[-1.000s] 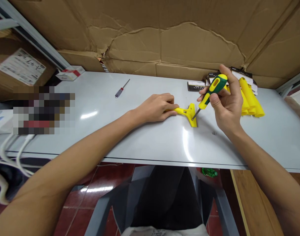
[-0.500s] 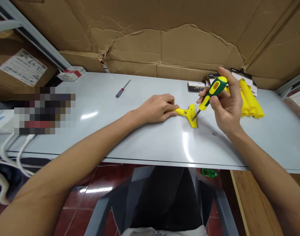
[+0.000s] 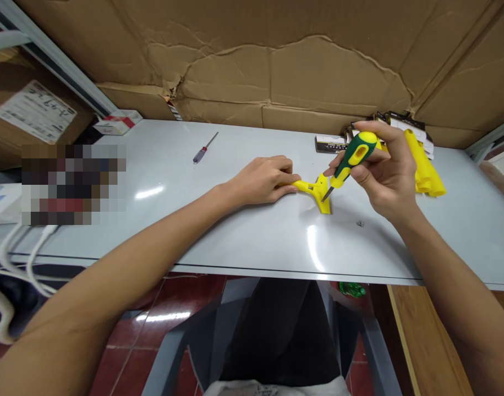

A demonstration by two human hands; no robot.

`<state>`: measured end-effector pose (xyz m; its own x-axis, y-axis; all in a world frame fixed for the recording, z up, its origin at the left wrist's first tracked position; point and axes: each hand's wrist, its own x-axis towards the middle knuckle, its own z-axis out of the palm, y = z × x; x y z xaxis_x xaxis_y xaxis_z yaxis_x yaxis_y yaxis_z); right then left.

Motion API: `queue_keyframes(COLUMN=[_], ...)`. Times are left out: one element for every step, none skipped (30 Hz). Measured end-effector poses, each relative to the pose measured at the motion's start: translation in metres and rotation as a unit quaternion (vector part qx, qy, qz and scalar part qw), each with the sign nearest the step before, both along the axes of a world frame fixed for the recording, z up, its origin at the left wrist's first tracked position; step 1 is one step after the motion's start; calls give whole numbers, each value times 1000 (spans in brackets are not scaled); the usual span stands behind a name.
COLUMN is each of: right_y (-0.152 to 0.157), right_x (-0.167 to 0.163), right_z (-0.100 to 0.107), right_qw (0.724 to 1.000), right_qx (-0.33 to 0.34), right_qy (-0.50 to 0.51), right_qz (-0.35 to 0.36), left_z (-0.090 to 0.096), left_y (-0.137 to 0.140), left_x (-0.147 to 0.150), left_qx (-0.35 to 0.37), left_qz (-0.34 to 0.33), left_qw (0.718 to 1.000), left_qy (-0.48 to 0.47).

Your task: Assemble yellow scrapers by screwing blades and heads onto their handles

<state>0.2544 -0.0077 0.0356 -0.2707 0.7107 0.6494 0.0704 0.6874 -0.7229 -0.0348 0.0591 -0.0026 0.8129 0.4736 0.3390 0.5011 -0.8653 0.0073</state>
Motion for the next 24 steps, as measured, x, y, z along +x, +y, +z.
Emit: queue_keyframes(right_y=[-1,-1,-1,-1,-1,-1,0,0,0,0,0,-1,-1,-2,-3,-4,-5,-6,-6,-6,-6,-6,-6,-5], right_x=[-2,-4,-5,-5,-6,-6,-5,-5,-5,-6,-6,-7,-9,-10,-12,-13,-14,-15,-15,-15,-15,-15,-15,-14], right_z=[-1,-1,-2,-3,-4,-5,-6,-7,-8,-8,-9,-9,-9,-10,-10,-11,-11,-12,-13,-14,-15,-16,-16,-16], right_qw=[1000,1000,1000,1000,1000,999,999,999,998,997,996,995,994,992,991,989,988,987,985,984,984,983,984,984], right_qx=[10,17,22,24,23,20,18,19,22,28,35,43,48,52,57,60,61,61,62,63,64,65,66,65], right_qy=[0,-1,0,3,7,11,16,20,22,22,20,18,14,12,12,12,12,11,11,10,9,7,5,2], right_qz=[-4,-4,-5,-10,-16,-23,-32,-42,-52,-64,-76,-89,-100,-111,-122,-132,-142,-150,-158,-164,-168,-169,-168,-163], left_z=[0,0,0,0,0,0,0,0,0,1,1,1,2,2,3,3,4,5,5,6,7,7,8,8], left_y=[0,0,0,0,0,0,0,0,0,0,0,0,-1,-1,-2,-2,-3,-4,-5,-6,-7,-8,-9,-10], left_x=[0,0,0,0,0,0,0,0,0,0,0,1,1,1,1,2,2,3,3,4,4,5,5,5], left_qx=[-1,-2,-2,-3,-2,0,4,7,11,12,12,10,7,4,0,-4,-7,-9,-11,-12,-12,-13,-14,-14], left_qz=[0,0,0,0,1,3,5,8,12,15,18,20,22,24,26,29,32,35,37,40,42,45,48,50], left_qw=[1000,1000,1000,1000,1000,1000,1000,1000,1000,1000,1000,1000,1000,1000,1000,999,999,999,999,999,998,998,998,998], left_qy=[-1,-3,-4,-3,-3,-2,0,3,5,8,10,13,14,15,17,18,20,23,26,30,35,38,41,42])
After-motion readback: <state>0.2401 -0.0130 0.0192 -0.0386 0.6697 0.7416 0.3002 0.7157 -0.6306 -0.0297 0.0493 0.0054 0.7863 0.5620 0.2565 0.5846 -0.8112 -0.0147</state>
